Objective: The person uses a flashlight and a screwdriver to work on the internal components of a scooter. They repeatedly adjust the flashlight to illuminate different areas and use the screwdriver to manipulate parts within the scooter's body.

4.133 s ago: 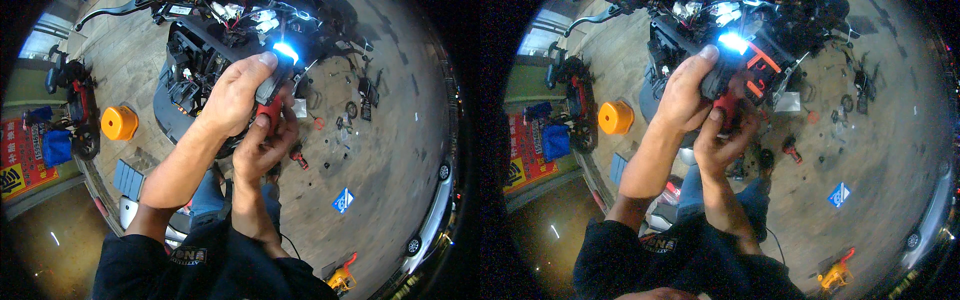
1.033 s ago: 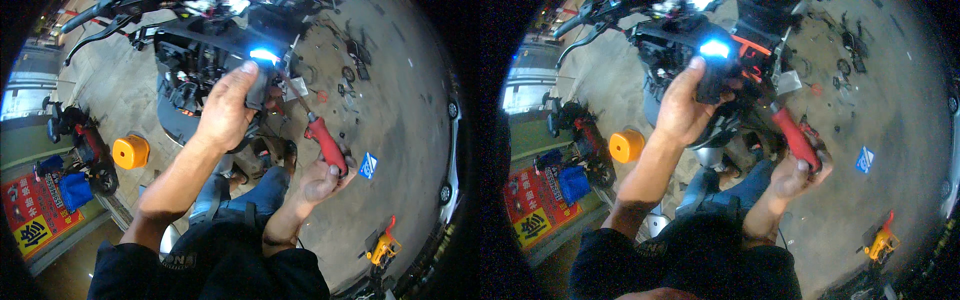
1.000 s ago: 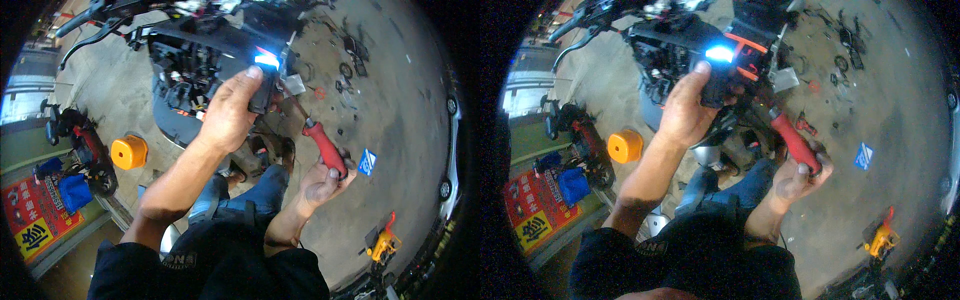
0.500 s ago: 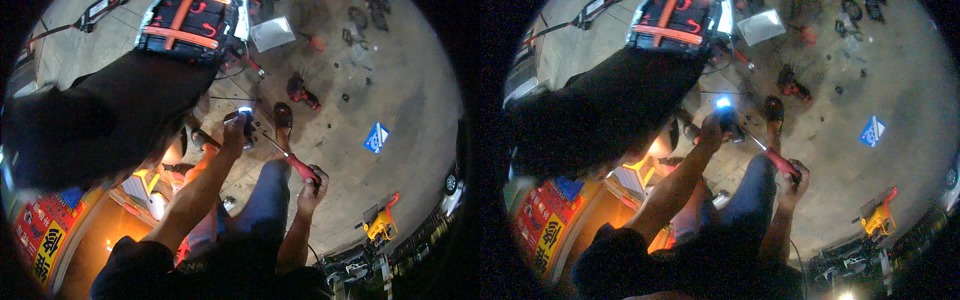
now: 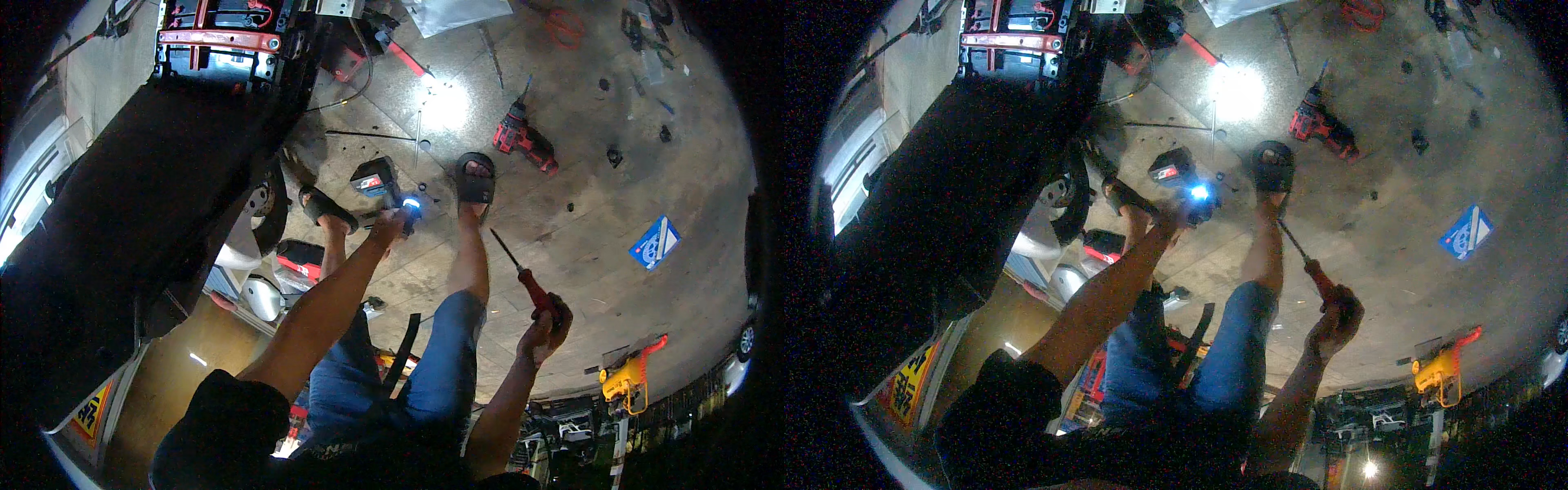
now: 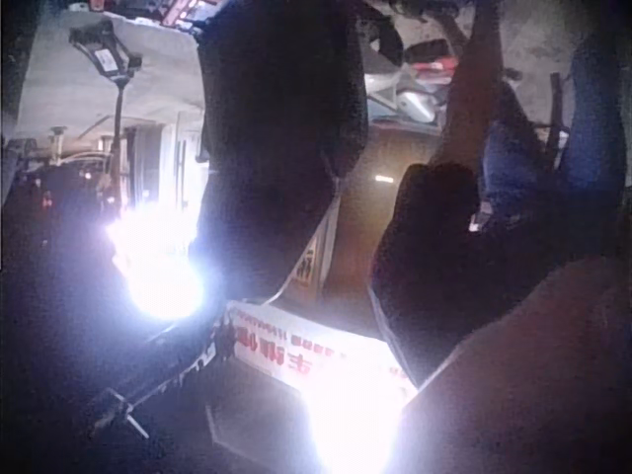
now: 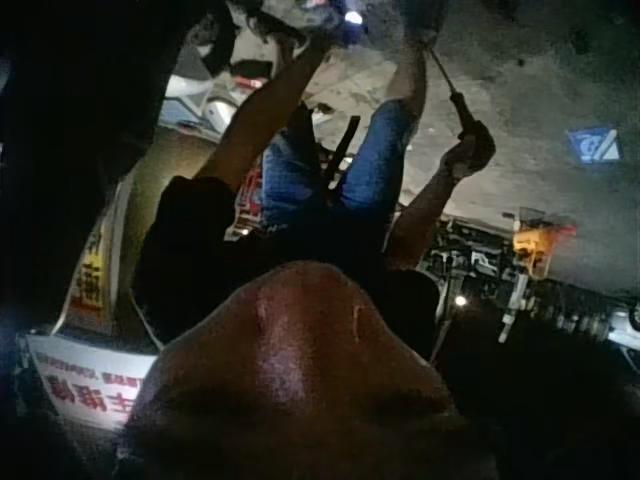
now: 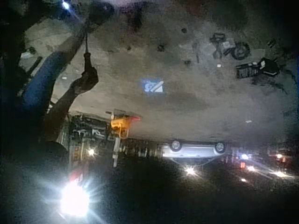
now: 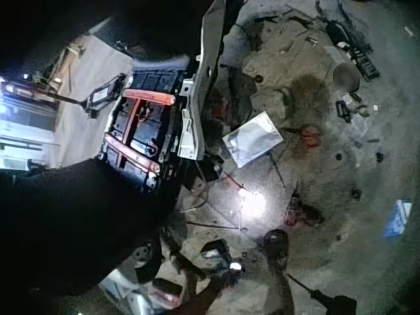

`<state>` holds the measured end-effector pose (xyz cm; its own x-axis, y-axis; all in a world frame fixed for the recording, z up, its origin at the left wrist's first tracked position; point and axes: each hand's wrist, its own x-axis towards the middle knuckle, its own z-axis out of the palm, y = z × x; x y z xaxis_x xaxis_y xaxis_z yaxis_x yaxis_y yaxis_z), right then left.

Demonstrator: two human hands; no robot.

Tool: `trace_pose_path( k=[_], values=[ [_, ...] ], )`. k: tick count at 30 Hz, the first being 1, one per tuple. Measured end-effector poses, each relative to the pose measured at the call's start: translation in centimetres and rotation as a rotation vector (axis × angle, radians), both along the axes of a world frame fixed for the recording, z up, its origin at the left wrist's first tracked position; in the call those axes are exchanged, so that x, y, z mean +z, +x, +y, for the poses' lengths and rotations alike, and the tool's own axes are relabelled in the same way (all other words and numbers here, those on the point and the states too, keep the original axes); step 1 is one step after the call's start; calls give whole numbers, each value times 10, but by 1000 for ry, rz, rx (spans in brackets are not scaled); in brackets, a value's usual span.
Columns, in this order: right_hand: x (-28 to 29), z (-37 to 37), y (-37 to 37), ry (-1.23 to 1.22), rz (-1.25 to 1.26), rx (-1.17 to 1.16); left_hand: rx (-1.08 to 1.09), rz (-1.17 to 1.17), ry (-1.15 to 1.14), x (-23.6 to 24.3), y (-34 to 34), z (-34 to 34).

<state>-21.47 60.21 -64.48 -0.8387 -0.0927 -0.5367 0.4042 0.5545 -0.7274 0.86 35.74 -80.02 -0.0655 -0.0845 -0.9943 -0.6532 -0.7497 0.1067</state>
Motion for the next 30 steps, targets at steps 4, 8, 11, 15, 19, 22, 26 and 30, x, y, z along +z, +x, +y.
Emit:
trace_pose_path(
  k=[4, 8, 11, 15, 19, 22, 26, 30],
  values=[
    [-7, -31, -7, -78, 1, 52, 98, 46, 71, 43, -4, -13],
    [-4, -67, 8, -170, -7, 114, 91, 30, -86, 67, 30, -11],
    [13, -86, 17, -307, 10, 139, 506, 374, 70, 74, 68, -16],
    [74, -108, 21, -550, -207, -32, 115, 179, -165, 147, 102, -23],
    [162, -152, 10, -740, -597, -243, -160, 297, -332, 296, 100, -42],
    [234, -193, 9, -1162, -727, 185, 161, 323, -361, 410, 92, -50],
    [322, -252, 29, -1276, -663, 493, 376, 315, -717, 539, 117, -67],
    [400, -297, 86, -1479, -498, 615, 603, 594, -869, 612, 167, -114]
  ],
)
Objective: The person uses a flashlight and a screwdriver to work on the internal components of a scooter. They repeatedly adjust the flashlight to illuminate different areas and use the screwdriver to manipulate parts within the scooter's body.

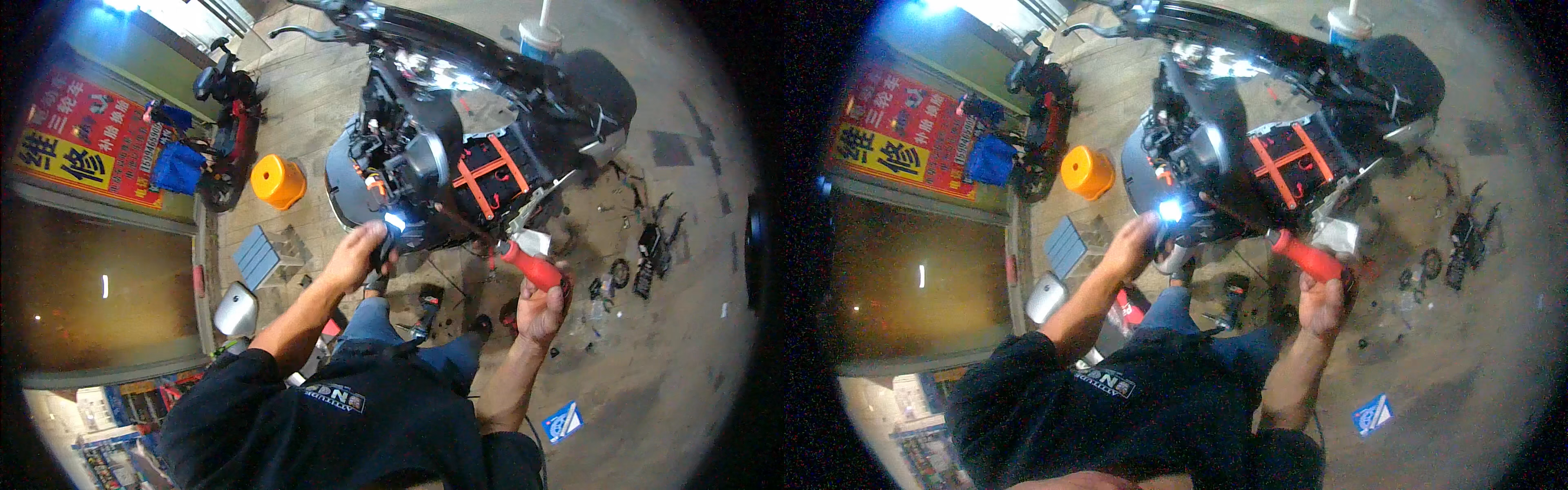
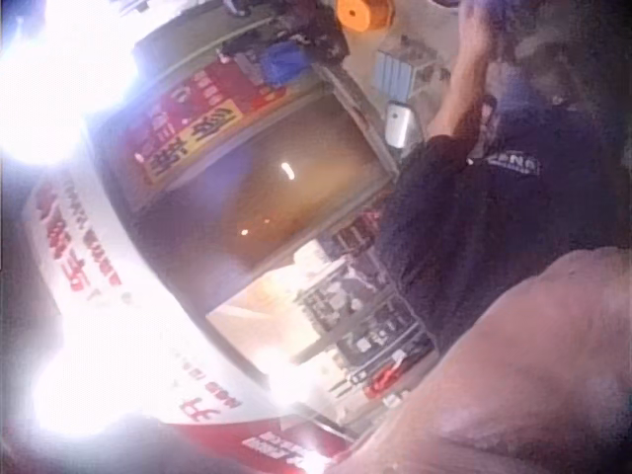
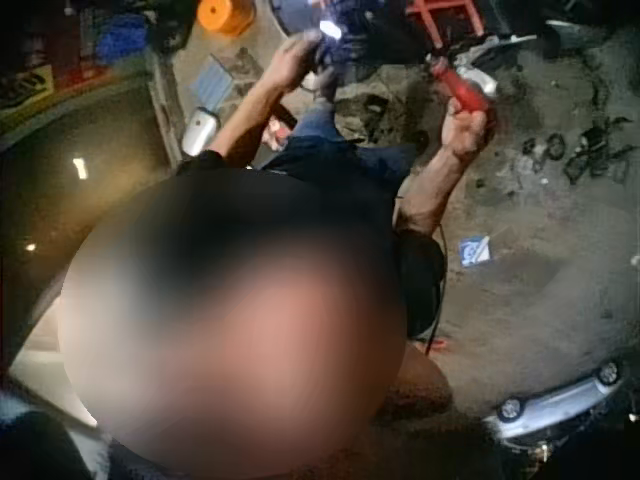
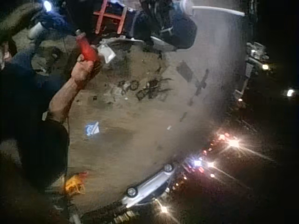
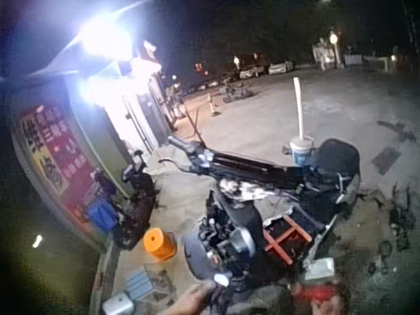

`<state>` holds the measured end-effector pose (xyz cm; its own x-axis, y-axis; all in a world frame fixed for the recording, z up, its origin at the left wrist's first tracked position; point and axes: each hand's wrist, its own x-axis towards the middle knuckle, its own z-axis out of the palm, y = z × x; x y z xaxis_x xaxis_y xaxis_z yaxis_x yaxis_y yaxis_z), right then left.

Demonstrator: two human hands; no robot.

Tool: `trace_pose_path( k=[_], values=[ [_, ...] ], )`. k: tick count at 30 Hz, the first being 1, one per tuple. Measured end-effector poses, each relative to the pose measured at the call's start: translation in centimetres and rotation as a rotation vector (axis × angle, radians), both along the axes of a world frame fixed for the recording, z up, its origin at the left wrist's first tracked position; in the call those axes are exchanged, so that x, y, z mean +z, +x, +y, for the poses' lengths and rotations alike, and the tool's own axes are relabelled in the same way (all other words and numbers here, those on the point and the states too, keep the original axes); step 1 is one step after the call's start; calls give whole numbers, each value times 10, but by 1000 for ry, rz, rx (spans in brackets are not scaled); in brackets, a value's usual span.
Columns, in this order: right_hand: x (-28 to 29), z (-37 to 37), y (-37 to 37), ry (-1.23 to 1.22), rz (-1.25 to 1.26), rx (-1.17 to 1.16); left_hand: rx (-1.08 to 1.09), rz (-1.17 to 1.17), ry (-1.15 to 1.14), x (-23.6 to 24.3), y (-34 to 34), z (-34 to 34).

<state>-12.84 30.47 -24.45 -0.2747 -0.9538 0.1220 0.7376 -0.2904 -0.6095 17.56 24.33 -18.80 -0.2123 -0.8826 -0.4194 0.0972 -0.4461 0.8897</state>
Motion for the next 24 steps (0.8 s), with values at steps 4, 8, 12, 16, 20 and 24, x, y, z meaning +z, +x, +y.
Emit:
trace_pose_path(
  k=[4, 8, 12, 16, 20, 24],
  values=[
    [53, -39, 95, -63, 154, -341, 4, 184, -44, 35, 56, -70],
    [75, -73, 191, -11, 318, -557, -22, 306, 45, 56, 93, -136],
    [73, -116, 260, 122, 579, -797, -210, 307, 89, 64, 109, -184],
    [64, -152, 299, 167, 736, -899, -315, 342, 180, 60, 111, -209],
    [46, -178, 315, 130, 803, -1016, -355, 333, 198, 54, 104, -225],
    [23, -192, 324, 146, 707, -1063, -342, 327, 188, 46, 88, -234]
  ],
)
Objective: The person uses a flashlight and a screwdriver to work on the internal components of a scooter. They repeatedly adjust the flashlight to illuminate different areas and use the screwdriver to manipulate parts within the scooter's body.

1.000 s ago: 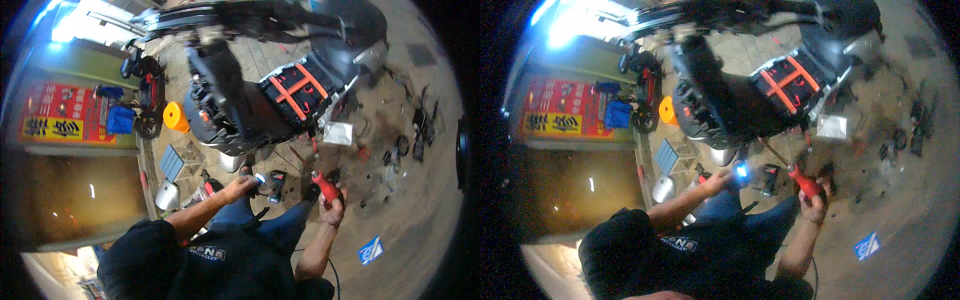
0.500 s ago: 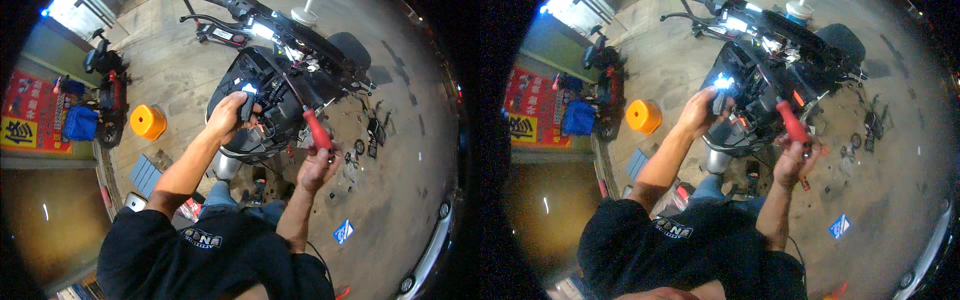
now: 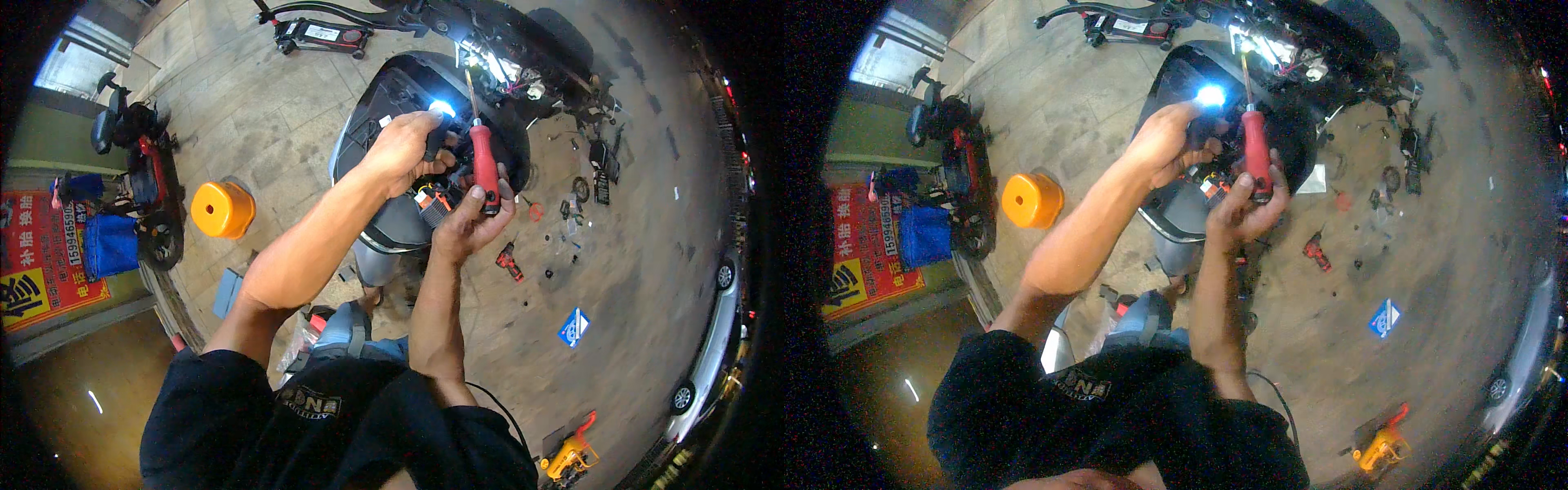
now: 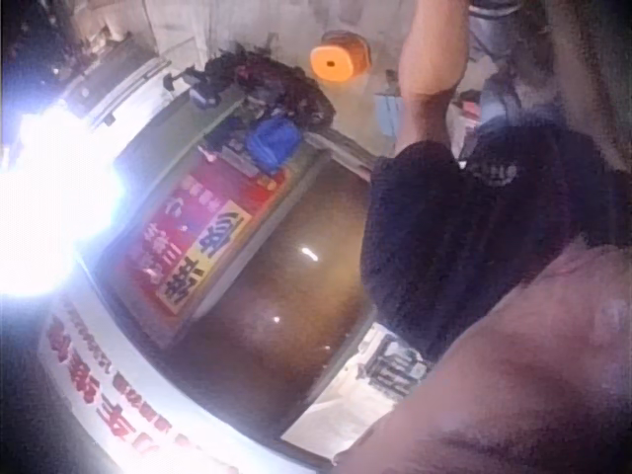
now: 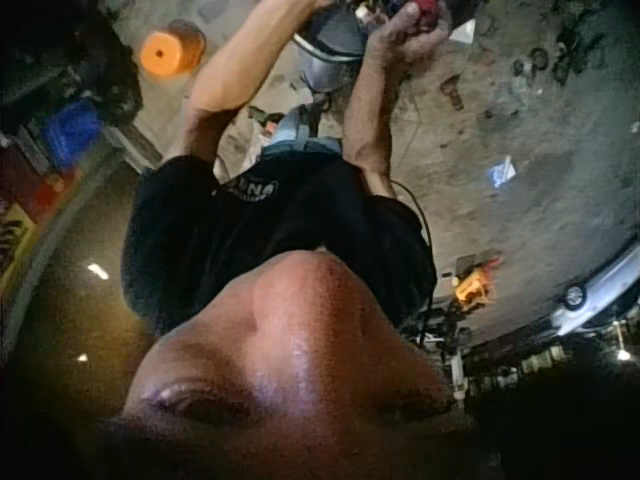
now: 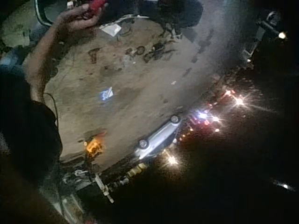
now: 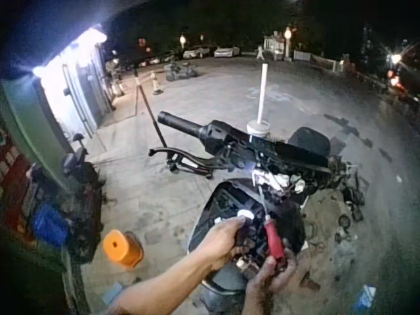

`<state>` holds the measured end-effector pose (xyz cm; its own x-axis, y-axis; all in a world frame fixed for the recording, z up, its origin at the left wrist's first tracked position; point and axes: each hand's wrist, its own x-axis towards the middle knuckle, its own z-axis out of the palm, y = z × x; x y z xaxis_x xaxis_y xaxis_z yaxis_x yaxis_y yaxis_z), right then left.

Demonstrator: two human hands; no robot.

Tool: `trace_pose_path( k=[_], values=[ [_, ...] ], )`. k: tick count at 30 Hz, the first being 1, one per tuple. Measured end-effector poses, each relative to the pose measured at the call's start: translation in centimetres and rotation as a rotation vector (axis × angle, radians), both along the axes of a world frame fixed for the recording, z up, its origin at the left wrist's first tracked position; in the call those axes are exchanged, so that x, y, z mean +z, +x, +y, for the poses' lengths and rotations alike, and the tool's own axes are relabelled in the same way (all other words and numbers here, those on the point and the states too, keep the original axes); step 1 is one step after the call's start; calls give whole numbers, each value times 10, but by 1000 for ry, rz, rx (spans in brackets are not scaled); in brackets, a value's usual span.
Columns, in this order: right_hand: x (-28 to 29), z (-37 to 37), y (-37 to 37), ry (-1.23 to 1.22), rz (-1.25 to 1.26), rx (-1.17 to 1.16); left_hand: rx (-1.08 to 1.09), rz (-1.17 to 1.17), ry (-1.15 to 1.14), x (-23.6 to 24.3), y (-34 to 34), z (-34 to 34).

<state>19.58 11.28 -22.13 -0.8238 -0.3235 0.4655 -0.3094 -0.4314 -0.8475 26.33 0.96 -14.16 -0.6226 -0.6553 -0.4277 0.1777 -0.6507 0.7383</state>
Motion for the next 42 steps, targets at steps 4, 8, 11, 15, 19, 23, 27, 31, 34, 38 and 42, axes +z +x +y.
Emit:
trace_pose_path(
  k=[4, 8, 11, 15, 19, 23, 27, 31, 34, 38, 42],
  values=[
    [-12, -5, 11, -25, -155, -35, -23, 32, -16, -8, -14, -6],
    [-10, -9, 19, -40, -253, -22, -1, 49, -4, -12, -18, -7],
    [-6, -16, 24, -139, -344, 0, 5, 65, -21, -11, -18, -7],
    [-5, -19, 26, -268, -479, 55, 3, 35, -36, -10, -20, -7],
    [-9, -19, 26, -249, -535, 50, 7, 47, -56, -10, -20, -8],
    [-13, -20, 24, -274, -565, 57, 9, 54, -66, -11, -18, -8],
    [-13, -24, 26, -317, -560, 55, -1, 67, -68, -12, -18, -10],
    [-5, -29, 32, -339, -608, 69, -3, 18, -96, -14, -17, -12],
    [1, -32, 38, -382, -761, 92, 6, -7, -105, -15, -16, -14],
    [-2, -31, 38, -57, -651, 3, -15, 12, -106, -15, -13, -20],
    [-14, -30, 39, 215, -124, -209, 10, -15, -99, -13, -7, -26]
  ],
)
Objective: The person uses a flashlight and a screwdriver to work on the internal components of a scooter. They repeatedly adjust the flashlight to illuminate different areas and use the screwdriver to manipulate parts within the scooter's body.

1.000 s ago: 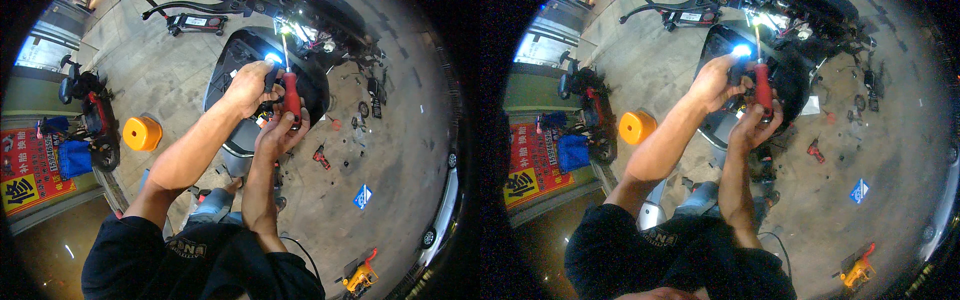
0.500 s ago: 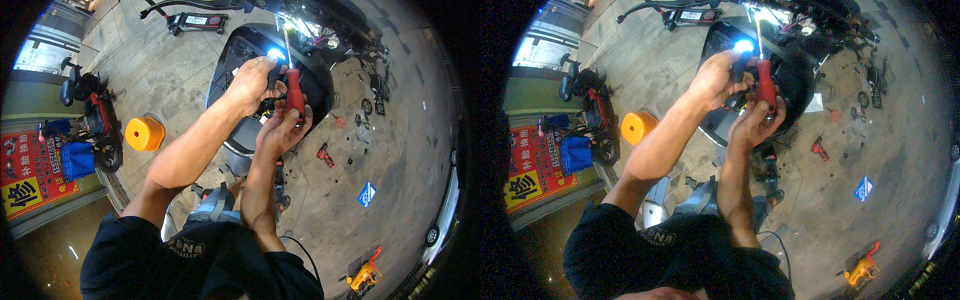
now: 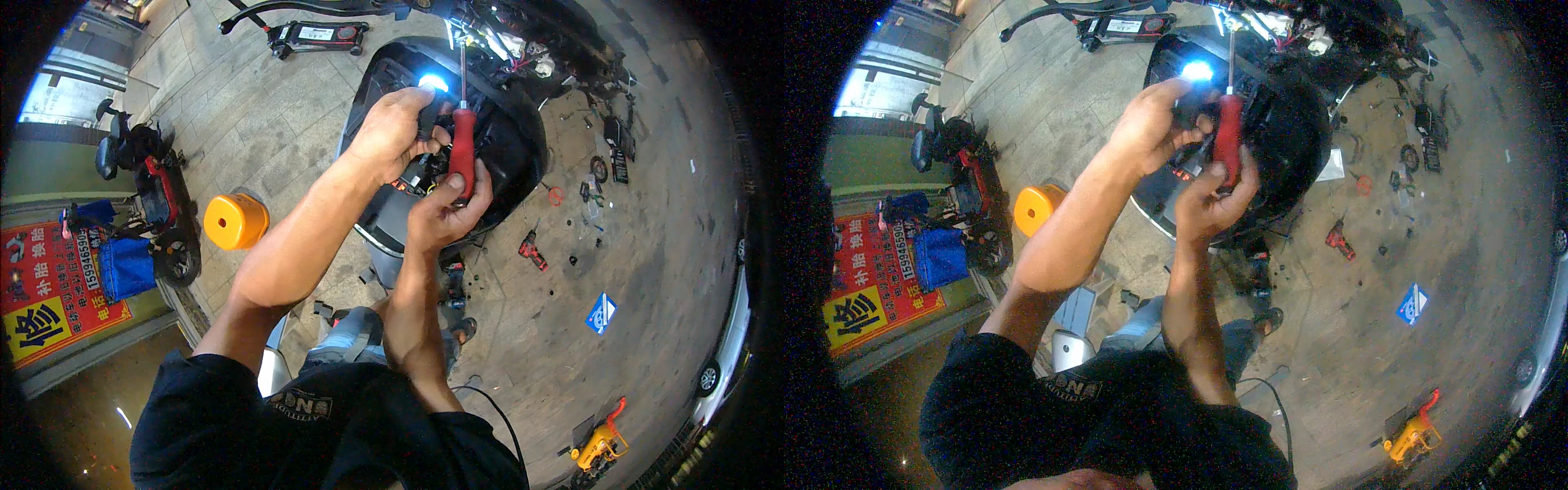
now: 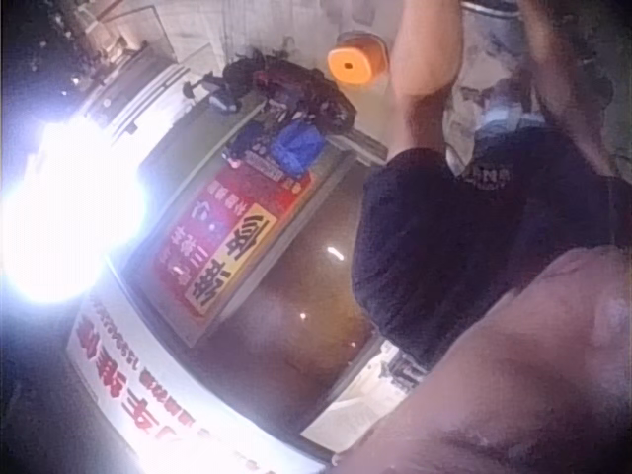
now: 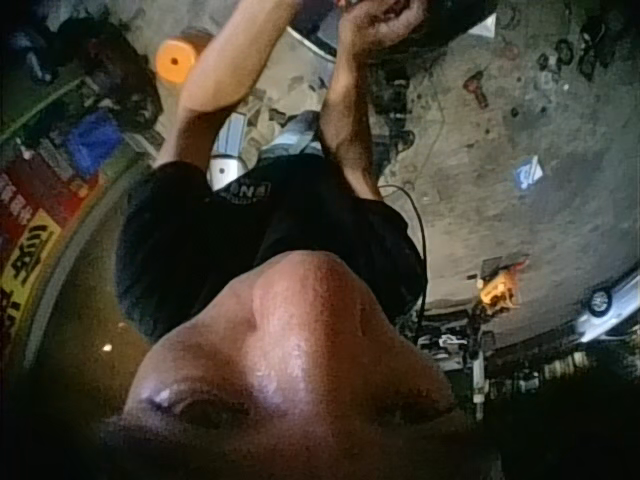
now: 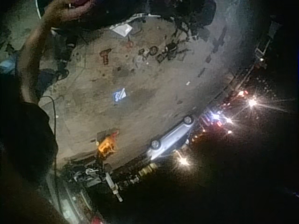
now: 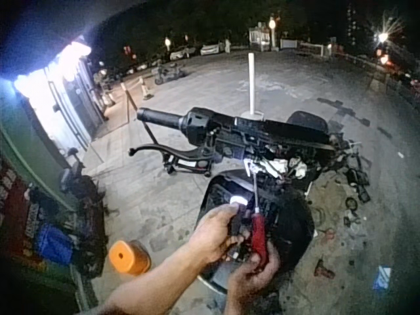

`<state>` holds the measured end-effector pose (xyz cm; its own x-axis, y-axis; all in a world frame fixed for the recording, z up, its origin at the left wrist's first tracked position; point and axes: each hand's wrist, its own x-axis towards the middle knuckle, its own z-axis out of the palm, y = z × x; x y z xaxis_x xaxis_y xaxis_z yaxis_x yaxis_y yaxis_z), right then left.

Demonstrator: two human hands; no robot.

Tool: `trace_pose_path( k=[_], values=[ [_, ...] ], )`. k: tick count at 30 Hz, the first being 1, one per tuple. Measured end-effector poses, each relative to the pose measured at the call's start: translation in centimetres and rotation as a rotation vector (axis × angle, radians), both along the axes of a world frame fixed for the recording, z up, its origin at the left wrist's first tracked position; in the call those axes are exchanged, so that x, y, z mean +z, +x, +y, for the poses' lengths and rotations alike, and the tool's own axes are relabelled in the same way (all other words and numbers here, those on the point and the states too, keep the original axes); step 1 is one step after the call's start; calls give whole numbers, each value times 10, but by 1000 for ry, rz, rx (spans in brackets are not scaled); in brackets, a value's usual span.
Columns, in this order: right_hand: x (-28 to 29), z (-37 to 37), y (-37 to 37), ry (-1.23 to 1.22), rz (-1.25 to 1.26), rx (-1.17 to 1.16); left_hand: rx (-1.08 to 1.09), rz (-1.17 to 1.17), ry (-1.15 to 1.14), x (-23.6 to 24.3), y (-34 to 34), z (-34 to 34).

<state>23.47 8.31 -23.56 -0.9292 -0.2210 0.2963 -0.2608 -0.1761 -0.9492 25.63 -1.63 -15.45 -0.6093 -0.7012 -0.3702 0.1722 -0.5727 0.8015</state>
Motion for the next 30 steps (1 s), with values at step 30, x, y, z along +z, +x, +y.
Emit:
trace_pose_path(
  k=[30],
  values=[
    [-2, -3, -9, -136, -111, -78, -66, 41, 181, -13, 12, -7]
  ],
)
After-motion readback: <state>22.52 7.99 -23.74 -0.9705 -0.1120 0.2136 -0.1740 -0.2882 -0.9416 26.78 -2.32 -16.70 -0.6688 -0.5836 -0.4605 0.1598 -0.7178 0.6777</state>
